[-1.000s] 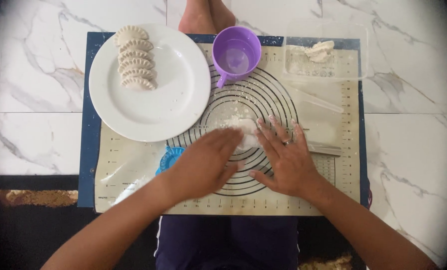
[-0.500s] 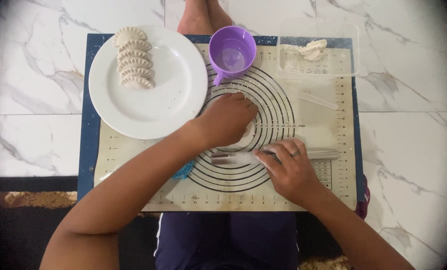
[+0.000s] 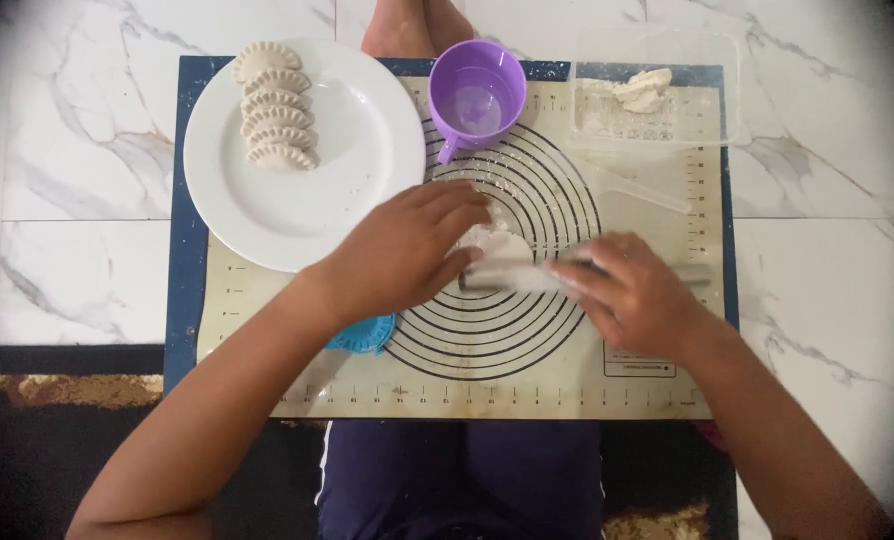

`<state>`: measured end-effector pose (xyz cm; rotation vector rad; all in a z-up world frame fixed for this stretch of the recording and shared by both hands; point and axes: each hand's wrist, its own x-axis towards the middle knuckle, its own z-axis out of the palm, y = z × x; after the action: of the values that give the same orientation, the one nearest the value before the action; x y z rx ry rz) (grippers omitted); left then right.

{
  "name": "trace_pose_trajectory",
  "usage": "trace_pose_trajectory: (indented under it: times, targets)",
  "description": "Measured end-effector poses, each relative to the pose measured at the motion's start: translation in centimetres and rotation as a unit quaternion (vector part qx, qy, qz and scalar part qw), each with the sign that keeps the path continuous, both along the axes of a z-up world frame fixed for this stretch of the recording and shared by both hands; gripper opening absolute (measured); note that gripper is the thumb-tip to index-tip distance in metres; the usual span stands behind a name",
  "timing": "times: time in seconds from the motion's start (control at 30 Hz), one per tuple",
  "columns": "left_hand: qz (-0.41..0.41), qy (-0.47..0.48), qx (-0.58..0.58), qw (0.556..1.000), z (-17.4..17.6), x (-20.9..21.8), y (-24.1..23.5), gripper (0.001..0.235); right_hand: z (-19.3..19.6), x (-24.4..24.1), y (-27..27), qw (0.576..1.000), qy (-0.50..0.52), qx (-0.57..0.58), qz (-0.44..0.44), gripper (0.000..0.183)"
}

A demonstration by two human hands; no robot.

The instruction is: Preparing and molding dumplings from dough using a plastic mold on a silicone mat.

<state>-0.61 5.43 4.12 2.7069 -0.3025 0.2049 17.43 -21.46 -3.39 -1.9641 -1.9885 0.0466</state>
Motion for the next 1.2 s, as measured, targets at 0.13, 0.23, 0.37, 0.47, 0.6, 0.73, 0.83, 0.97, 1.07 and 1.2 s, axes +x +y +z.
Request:
trace_pose_trajectory:
  times: [0.13,0.23,0.37,0.47,0.6,0.73,0.83,0.97,1.07,1.2]
  targets:
    - [0.011,0.043,0.097,0.994,-3.6,0.4,-1.2,0.066,0.4,1.6,4.1,1.0,0.019,0.011,0.007,0.028]
    - [0.025,0.075,0.18,0.98,-5.6,0.5,-1.9,0.074,-0.8,2.1,5.6,0.999,-0.008,0.026,0.019,0.03]
    - [0.032,0.064,0.213,0.974,-5.6,-0.9,-3.1,0.077,-1.1,0.5,5.0,0.995,-0.092,-0.016,-0.046,0.061]
    - [0.022,0.083,0.21,0.974,-4.9,-1.9,-3.8,0.079,-1.1,-1.2,4.0,0.993,-0.093,-0.04,-0.062,0.074]
    - [-0.015,0.142,0.121,0.982,-3.9,-2.4,-4.1,0.077,-1.0,-3.1,2.0,0.989,-0.053,-0.109,-0.088,0.081]
    - [0.035,0.134,0.034,0.99,-3.5,-0.4,-3.8,0.055,-1.2,-4.9,0.8,0.994,-0.047,-0.018,-0.092,0.071]
    - [0.098,0.064,0.1,0.988,-5.4,1.4,-3.1,0.049,-1.8,-5.6,0.3,0.993,-0.045,0.028,-0.101,0.055]
    - [0.123,0.091,0.067,0.986,-6.5,3.3,-3.0,0.036,-3.1,-5.2,0.3,0.989,-0.053,0.061,-0.123,0.038]
    - [0.137,0.117,-0.018,0.983,-6.2,3.7,-3.0,0.034,-3.1,-4.9,0.0,0.989,-0.048,0.088,-0.108,0.034]
    - [0.116,0.095,-0.086,0.985,-6.4,3.8,-3.0,0.028,-0.5,-4.8,-1.0,0.994,-0.006,0.079,-0.069,0.032]
